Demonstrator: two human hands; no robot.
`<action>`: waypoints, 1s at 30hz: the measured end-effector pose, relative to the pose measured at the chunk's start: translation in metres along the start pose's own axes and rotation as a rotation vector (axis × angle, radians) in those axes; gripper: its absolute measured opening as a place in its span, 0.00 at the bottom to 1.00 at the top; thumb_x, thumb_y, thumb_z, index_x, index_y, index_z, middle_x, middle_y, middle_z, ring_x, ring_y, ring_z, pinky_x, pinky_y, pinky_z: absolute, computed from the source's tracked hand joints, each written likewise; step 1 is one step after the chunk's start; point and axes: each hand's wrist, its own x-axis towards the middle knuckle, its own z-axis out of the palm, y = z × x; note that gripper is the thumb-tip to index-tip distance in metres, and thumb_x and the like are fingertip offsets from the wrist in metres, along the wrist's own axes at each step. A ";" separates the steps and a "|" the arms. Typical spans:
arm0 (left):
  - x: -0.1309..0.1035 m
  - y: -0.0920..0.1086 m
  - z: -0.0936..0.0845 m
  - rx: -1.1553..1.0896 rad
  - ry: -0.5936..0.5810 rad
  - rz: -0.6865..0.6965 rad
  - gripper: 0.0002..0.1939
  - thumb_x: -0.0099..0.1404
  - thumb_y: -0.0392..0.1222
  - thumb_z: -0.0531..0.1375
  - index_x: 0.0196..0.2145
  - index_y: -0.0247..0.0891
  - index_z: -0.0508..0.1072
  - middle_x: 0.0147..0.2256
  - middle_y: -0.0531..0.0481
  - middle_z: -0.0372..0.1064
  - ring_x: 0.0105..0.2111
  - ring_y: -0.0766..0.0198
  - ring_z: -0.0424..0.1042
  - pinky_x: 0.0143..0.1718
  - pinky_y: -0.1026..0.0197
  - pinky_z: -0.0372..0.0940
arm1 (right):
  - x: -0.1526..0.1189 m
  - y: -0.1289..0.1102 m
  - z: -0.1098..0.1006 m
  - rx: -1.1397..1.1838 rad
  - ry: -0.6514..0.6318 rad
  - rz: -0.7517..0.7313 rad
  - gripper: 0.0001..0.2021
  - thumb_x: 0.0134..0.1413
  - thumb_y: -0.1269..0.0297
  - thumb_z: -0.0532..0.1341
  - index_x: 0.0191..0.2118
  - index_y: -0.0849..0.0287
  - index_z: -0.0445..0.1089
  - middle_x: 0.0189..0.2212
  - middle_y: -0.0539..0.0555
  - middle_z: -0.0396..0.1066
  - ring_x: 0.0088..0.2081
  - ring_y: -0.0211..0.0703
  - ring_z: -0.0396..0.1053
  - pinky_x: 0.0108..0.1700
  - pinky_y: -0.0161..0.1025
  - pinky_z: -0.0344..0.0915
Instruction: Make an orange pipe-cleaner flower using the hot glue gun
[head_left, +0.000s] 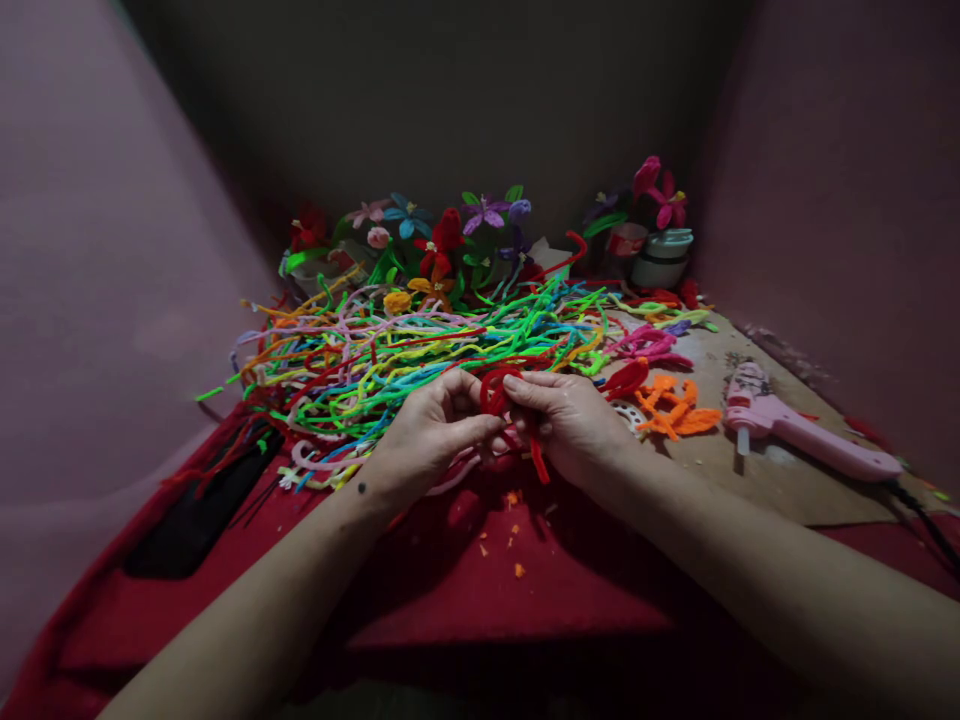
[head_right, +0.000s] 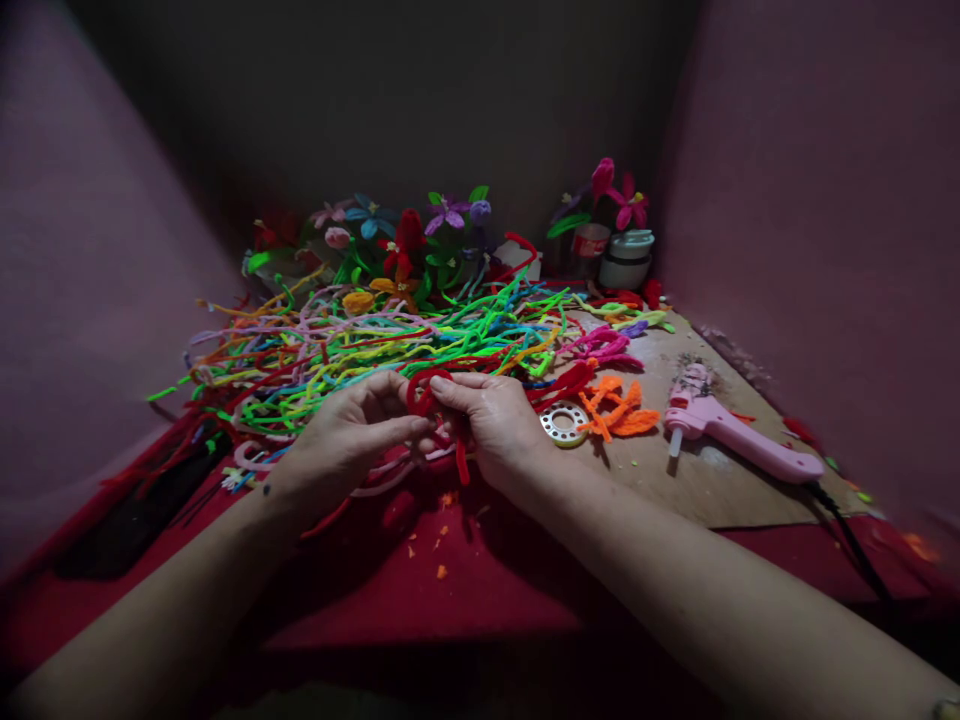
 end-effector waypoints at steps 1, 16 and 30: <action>0.000 -0.001 0.000 0.019 -0.002 0.012 0.12 0.52 0.34 0.63 0.28 0.35 0.61 0.23 0.55 0.69 0.21 0.69 0.70 0.25 0.66 0.66 | 0.000 -0.001 0.000 0.001 0.018 0.008 0.08 0.40 0.65 0.66 0.21 0.62 0.69 0.13 0.46 0.60 0.15 0.32 0.56 0.19 0.34 0.59; 0.000 0.004 -0.012 -0.008 -0.154 -0.217 0.06 0.57 0.36 0.60 0.31 0.37 0.64 0.19 0.54 0.70 0.16 0.68 0.69 0.16 0.70 0.62 | 0.000 -0.007 0.003 0.038 0.087 0.026 0.05 0.39 0.68 0.64 0.27 0.63 0.71 0.16 0.47 0.65 0.16 0.32 0.57 0.19 0.34 0.59; 0.003 0.006 -0.021 0.027 0.160 -0.008 0.09 0.57 0.43 0.60 0.29 0.34 0.68 0.21 0.53 0.69 0.16 0.72 0.64 0.16 0.70 0.59 | 0.001 -0.005 -0.006 -0.288 -0.081 0.160 0.05 0.39 0.68 0.64 0.26 0.64 0.72 0.14 0.46 0.60 0.16 0.28 0.52 0.19 0.30 0.48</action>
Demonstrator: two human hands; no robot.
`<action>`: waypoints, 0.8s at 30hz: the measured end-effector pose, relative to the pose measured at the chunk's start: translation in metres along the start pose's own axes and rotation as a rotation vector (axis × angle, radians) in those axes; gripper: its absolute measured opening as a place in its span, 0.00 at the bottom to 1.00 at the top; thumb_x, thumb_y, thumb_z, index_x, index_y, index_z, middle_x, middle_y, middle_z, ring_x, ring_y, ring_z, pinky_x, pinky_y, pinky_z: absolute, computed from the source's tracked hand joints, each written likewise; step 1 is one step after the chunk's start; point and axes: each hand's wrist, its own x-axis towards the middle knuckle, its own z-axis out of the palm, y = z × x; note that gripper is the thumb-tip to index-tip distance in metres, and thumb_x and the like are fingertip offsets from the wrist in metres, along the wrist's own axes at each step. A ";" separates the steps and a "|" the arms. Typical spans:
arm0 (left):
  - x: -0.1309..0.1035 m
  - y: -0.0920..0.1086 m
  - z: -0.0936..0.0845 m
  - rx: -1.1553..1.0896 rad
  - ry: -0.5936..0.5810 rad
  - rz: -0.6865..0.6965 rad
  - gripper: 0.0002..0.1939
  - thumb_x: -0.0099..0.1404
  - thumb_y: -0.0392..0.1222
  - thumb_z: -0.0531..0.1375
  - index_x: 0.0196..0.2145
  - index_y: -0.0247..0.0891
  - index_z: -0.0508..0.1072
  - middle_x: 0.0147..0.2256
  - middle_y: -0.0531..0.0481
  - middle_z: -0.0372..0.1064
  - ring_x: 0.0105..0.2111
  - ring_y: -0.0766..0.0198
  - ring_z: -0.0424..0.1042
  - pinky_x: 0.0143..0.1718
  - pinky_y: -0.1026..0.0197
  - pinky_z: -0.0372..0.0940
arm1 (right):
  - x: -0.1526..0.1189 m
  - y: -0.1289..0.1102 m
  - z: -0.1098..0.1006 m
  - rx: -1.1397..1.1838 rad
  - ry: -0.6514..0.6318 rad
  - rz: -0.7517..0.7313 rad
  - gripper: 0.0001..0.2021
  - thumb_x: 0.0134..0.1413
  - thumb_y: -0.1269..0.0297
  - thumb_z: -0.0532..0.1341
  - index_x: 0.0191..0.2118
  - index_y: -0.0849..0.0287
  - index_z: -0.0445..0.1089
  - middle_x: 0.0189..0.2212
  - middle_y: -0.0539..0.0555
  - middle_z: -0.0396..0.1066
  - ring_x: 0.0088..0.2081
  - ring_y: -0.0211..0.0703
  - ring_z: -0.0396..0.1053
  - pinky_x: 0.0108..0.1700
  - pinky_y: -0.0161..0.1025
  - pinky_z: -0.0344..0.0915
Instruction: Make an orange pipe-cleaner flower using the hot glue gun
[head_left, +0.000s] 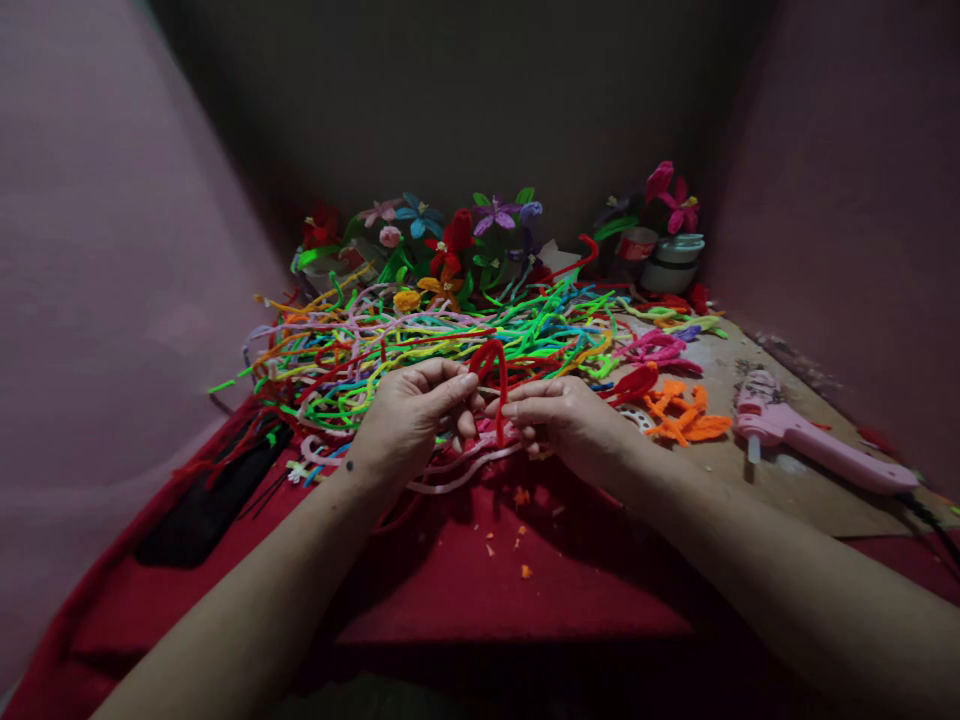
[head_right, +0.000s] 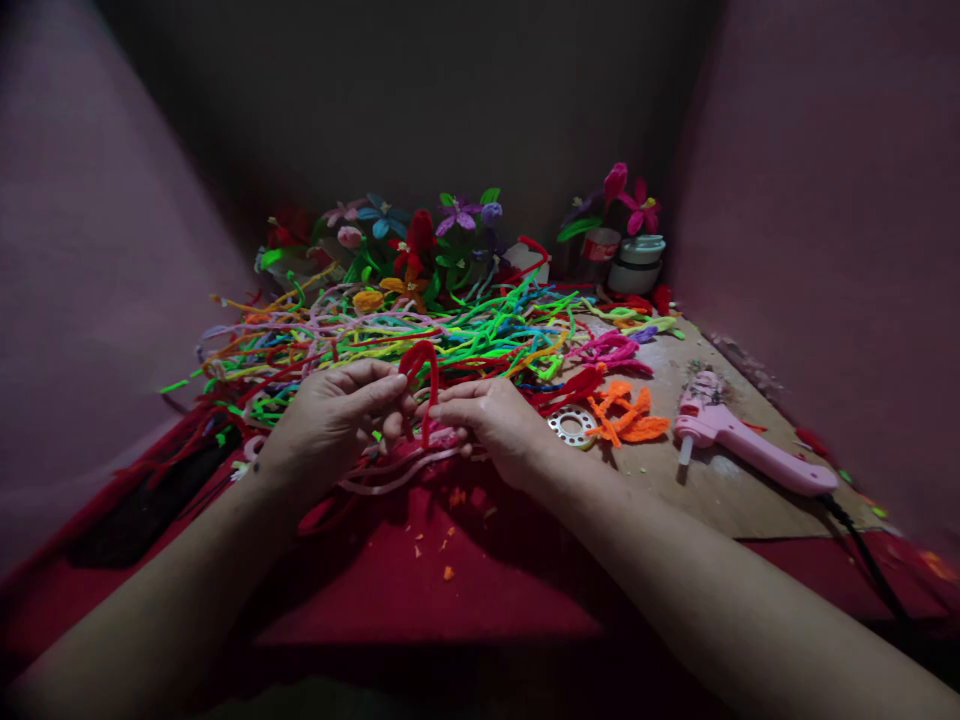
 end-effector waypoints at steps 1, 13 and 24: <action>0.000 0.000 -0.001 0.005 0.006 0.001 0.09 0.57 0.44 0.60 0.29 0.34 0.68 0.21 0.53 0.69 0.16 0.72 0.64 0.17 0.70 0.59 | 0.000 0.000 0.000 -0.036 -0.007 -0.009 0.04 0.39 0.69 0.63 0.25 0.64 0.72 0.14 0.45 0.60 0.16 0.27 0.51 0.19 0.30 0.47; -0.003 0.004 0.004 0.029 0.057 0.027 0.07 0.56 0.39 0.60 0.27 0.33 0.67 0.18 0.54 0.67 0.15 0.71 0.65 0.17 0.68 0.61 | 0.000 0.003 0.003 0.032 -0.137 -0.031 0.07 0.38 0.68 0.66 0.21 0.64 0.68 0.15 0.46 0.63 0.15 0.29 0.56 0.18 0.31 0.53; -0.010 0.004 0.011 0.149 -0.005 0.078 0.05 0.58 0.38 0.58 0.28 0.32 0.68 0.18 0.52 0.69 0.17 0.70 0.67 0.20 0.68 0.62 | -0.013 -0.005 0.016 -0.186 0.314 -0.554 0.06 0.44 0.63 0.64 0.29 0.59 0.68 0.21 0.49 0.69 0.24 0.37 0.67 0.29 0.37 0.65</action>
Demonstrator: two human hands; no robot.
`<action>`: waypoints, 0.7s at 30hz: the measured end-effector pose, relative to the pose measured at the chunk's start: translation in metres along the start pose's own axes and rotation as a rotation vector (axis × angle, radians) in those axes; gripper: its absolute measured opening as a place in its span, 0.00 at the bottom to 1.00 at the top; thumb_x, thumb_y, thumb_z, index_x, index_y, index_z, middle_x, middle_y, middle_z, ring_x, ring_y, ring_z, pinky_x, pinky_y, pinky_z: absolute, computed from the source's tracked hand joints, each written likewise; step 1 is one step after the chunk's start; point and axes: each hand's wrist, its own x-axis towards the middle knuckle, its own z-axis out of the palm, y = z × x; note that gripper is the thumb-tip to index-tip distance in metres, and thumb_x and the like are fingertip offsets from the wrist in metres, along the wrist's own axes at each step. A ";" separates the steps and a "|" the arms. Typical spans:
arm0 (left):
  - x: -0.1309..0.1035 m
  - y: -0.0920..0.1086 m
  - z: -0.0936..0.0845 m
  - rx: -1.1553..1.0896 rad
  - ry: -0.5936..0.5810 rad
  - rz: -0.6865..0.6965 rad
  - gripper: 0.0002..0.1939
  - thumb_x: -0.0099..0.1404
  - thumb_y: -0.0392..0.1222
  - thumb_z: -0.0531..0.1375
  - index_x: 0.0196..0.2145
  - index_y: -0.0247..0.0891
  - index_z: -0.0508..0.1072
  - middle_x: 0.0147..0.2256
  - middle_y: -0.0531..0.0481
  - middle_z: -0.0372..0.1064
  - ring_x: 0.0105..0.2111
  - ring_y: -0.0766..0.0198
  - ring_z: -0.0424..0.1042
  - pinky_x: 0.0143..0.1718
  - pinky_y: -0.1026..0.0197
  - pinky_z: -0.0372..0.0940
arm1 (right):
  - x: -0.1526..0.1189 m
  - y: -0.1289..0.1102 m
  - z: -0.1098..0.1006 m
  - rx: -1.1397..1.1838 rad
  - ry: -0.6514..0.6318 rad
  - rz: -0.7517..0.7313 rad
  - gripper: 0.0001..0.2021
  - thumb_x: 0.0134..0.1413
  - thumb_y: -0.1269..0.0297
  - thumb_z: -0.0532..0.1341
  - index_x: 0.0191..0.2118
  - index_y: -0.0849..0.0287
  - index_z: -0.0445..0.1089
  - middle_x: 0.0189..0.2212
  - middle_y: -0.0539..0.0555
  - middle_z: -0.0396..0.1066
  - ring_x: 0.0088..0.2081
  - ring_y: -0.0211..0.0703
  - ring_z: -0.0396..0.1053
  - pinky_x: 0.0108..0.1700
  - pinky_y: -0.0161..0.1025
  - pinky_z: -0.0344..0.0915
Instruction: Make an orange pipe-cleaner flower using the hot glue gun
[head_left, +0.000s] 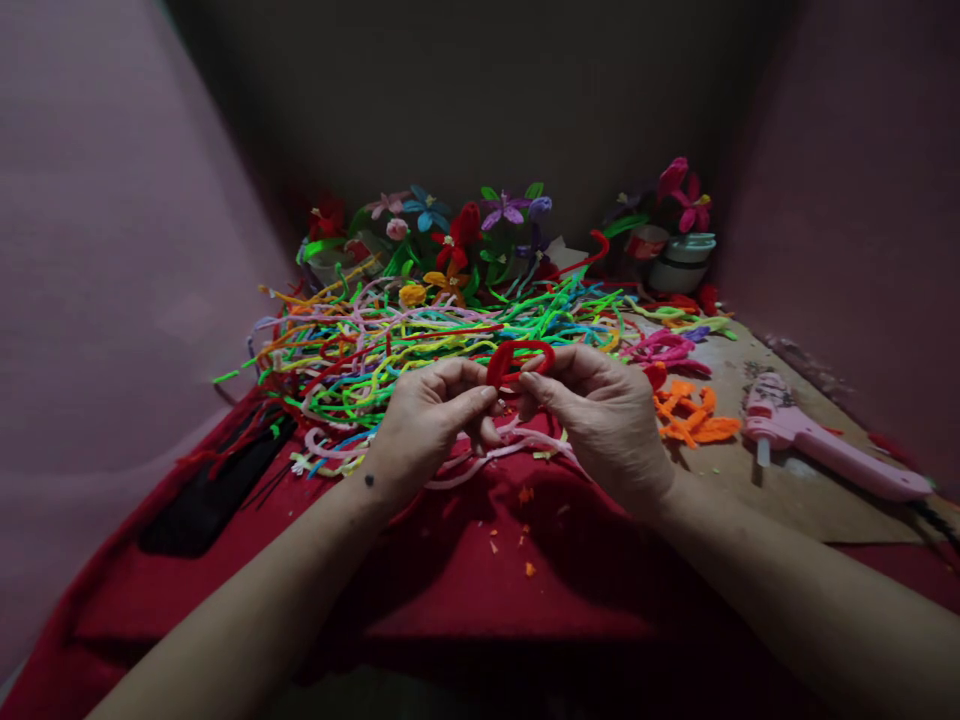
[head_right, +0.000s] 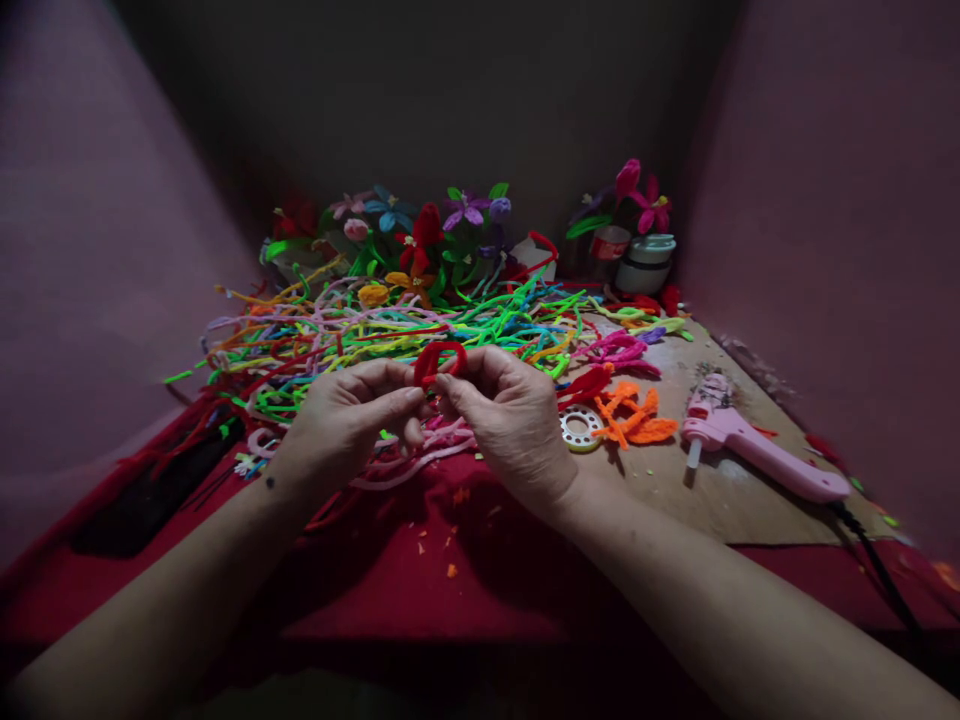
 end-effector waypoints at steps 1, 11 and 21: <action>-0.002 0.001 0.002 0.008 0.005 0.000 0.05 0.58 0.38 0.58 0.29 0.32 0.69 0.18 0.52 0.69 0.16 0.69 0.67 0.21 0.68 0.62 | -0.001 0.002 0.000 -0.042 0.009 -0.036 0.06 0.45 0.63 0.64 0.29 0.58 0.68 0.23 0.49 0.69 0.25 0.38 0.68 0.31 0.37 0.65; -0.007 0.002 0.014 0.035 0.090 0.027 0.03 0.56 0.36 0.59 0.27 0.34 0.67 0.16 0.57 0.64 0.14 0.70 0.65 0.17 0.68 0.60 | -0.006 0.011 -0.003 -0.502 0.001 -0.349 0.03 0.49 0.68 0.60 0.29 0.57 0.71 0.24 0.51 0.70 0.26 0.37 0.65 0.34 0.36 0.62; -0.009 -0.010 0.015 0.097 0.141 0.144 0.06 0.57 0.38 0.58 0.34 0.36 0.68 0.22 0.54 0.69 0.19 0.68 0.69 0.23 0.67 0.64 | -0.003 0.010 -0.001 -0.185 -0.054 0.009 0.04 0.46 0.66 0.62 0.28 0.60 0.73 0.25 0.51 0.71 0.28 0.38 0.66 0.32 0.35 0.62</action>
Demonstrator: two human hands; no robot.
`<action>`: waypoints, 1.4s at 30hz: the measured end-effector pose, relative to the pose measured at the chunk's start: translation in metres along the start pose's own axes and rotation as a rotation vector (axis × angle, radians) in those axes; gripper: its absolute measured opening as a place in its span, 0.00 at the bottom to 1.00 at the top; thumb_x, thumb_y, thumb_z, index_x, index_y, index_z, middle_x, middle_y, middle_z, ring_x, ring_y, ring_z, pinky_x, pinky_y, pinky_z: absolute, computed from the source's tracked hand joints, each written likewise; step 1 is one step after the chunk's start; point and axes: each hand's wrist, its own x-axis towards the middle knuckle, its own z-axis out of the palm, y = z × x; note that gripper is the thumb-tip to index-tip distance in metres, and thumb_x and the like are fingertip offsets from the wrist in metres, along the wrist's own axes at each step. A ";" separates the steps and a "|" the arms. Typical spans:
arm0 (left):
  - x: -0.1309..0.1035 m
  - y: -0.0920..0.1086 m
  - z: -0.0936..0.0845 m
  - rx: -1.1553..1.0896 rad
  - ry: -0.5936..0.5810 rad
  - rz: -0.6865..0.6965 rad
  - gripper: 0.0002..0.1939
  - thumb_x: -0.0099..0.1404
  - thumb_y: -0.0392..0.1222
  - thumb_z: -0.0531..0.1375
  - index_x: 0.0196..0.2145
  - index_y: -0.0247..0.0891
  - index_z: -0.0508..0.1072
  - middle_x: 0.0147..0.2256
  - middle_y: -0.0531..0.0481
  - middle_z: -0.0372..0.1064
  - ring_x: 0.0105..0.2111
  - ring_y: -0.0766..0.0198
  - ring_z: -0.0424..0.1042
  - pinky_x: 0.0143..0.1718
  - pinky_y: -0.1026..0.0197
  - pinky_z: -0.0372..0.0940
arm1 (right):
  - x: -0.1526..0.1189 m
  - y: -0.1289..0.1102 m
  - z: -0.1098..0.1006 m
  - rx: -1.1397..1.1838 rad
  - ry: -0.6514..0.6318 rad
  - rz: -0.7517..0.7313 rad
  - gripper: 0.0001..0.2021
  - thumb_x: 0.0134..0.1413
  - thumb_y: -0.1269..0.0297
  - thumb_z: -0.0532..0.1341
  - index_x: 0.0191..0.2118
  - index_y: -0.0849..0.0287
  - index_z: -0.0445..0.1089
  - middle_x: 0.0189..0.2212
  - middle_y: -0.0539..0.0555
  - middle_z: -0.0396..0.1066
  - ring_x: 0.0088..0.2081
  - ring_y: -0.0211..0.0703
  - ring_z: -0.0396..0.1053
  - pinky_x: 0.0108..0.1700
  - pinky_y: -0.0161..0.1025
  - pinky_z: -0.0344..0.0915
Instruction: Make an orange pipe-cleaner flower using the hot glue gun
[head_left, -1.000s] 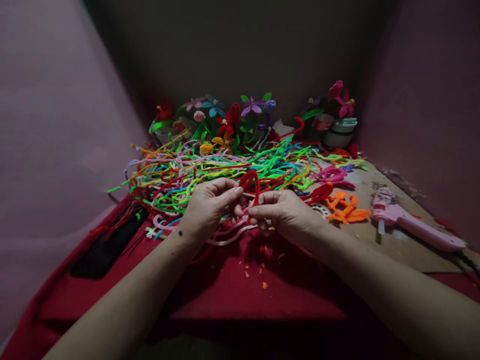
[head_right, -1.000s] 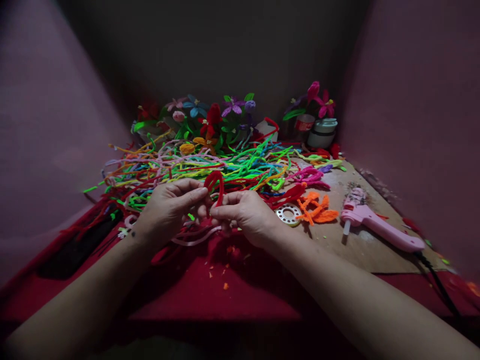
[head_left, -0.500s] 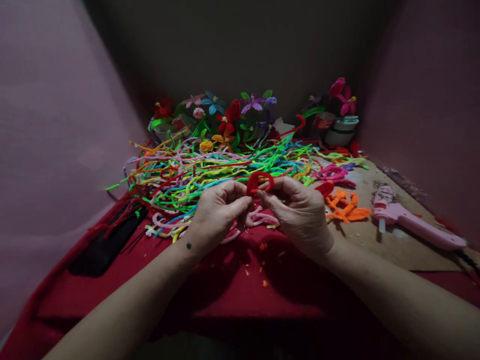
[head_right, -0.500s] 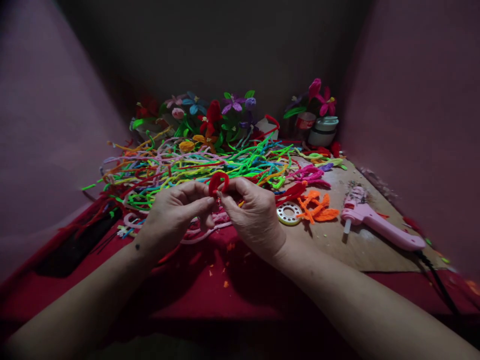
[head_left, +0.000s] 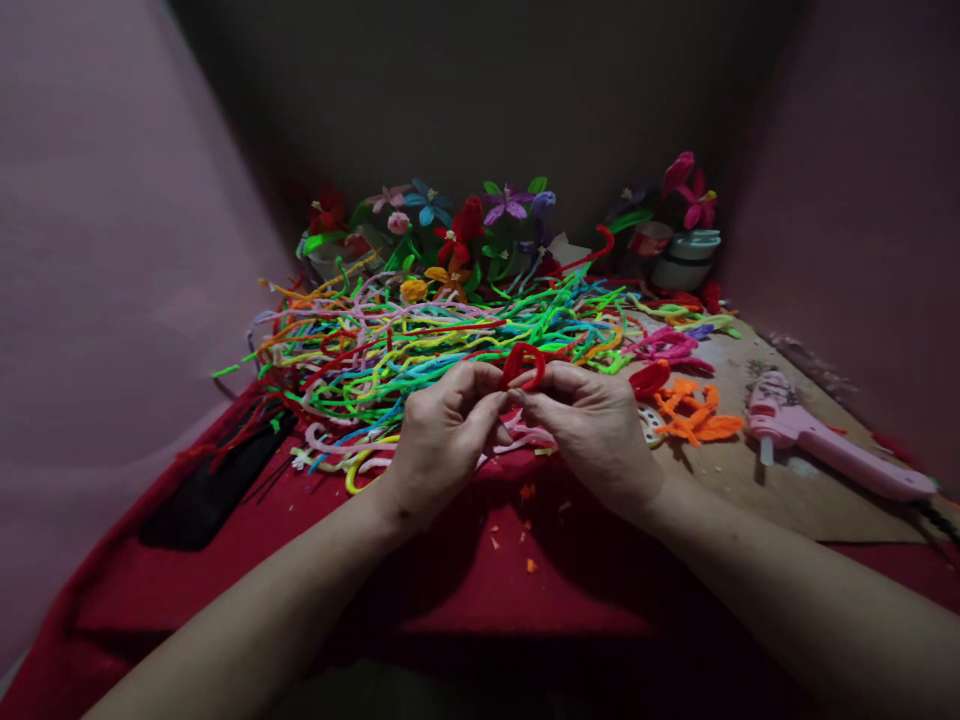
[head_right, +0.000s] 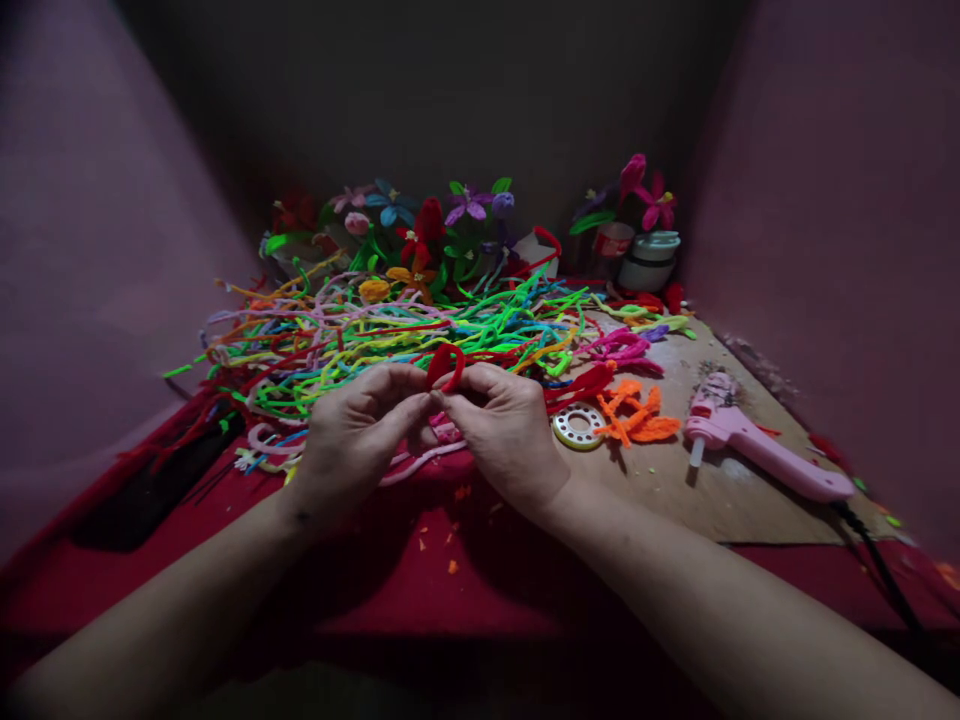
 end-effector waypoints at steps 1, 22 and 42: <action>0.001 0.001 0.000 -0.050 -0.028 -0.040 0.06 0.58 0.38 0.58 0.34 0.35 0.68 0.20 0.54 0.69 0.18 0.68 0.69 0.22 0.66 0.64 | 0.001 0.000 0.000 0.062 -0.022 0.061 0.05 0.45 0.65 0.62 0.27 0.61 0.72 0.24 0.51 0.70 0.27 0.38 0.66 0.31 0.35 0.62; 0.012 0.003 -0.003 -0.224 -0.277 -0.400 0.06 0.58 0.39 0.54 0.30 0.35 0.60 0.16 0.51 0.69 0.13 0.64 0.69 0.14 0.67 0.61 | 0.015 0.003 -0.008 0.343 -0.133 0.306 0.09 0.43 0.60 0.65 0.25 0.61 0.69 0.21 0.48 0.68 0.22 0.32 0.64 0.26 0.32 0.61; 0.009 0.012 -0.016 0.306 -0.141 -0.011 0.10 0.57 0.41 0.56 0.34 0.38 0.75 0.24 0.53 0.69 0.18 0.71 0.63 0.18 0.70 0.55 | 0.012 -0.001 -0.007 0.435 -0.018 0.386 0.08 0.38 0.63 0.67 0.24 0.62 0.72 0.19 0.49 0.69 0.20 0.33 0.63 0.24 0.34 0.61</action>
